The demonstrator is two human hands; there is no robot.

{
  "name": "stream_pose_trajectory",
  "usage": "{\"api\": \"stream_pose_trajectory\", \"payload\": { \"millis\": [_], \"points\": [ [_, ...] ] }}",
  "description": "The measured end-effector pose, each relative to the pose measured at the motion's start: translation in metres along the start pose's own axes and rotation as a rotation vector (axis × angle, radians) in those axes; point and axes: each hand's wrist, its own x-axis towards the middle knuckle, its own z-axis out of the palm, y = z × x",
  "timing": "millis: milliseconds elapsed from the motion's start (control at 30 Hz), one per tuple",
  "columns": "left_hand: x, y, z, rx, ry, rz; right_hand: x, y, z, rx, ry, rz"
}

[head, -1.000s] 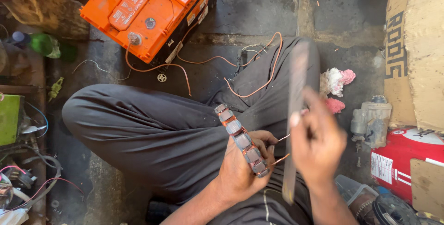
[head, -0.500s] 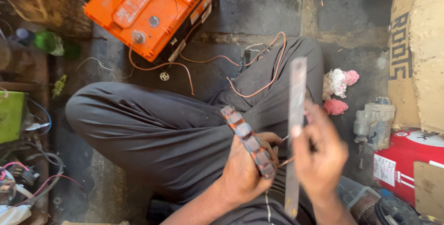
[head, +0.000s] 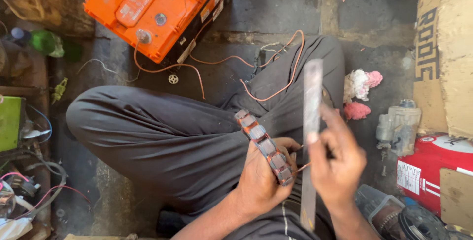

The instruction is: The person sits cross-legged on the floor holding a stator coil with copper windings and uses a flat file to file the copper wire ends on the coil, working on their lap and repositioning the coil to reach different wire terminals.

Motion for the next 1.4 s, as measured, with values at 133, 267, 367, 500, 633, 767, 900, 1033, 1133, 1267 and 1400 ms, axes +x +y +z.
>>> {"api": "stream_pose_trajectory", "payload": {
  "millis": [133,267,367,500,633,767,900,1033,1133,1267,1400],
  "points": [
    [0.000,0.006,-0.001,0.012,-0.021,-0.004,0.040,-0.001,0.008,0.089,0.089,0.009],
    [0.002,0.003,0.001,0.006,0.032,-0.028,0.041,-0.013,0.000,0.161,0.066,0.045],
    [0.002,-0.003,0.000,0.021,0.021,-0.052,0.007,-0.014,-0.008,0.126,-0.034,0.034],
    [-0.001,-0.002,-0.001,0.032,-0.008,-0.006,0.006,0.002,0.000,0.093,0.004,0.073],
    [-0.003,0.006,-0.004,0.018,-0.056,0.010,0.049,0.007,0.014,0.118,0.065,0.068],
    [0.000,0.005,-0.003,-0.012,-0.043,0.053,0.055,-0.006,0.001,0.229,0.072,0.097],
    [-0.001,-0.002,-0.001,0.011,-0.022,0.030,0.011,-0.009,-0.011,0.135,-0.005,0.122],
    [-0.003,-0.001,-0.002,0.022,-0.050,0.051,-0.001,0.004,-0.005,0.031,-0.085,0.004],
    [-0.002,0.003,-0.002,0.037,-0.047,0.052,0.023,0.011,0.005,0.108,-0.018,0.082],
    [0.001,0.002,-0.002,0.020,-0.056,0.059,0.054,0.001,0.010,0.288,0.063,0.065],
    [0.000,-0.003,-0.001,0.010,-0.051,0.015,0.039,-0.016,-0.008,0.228,0.051,0.081]
  ]
}}
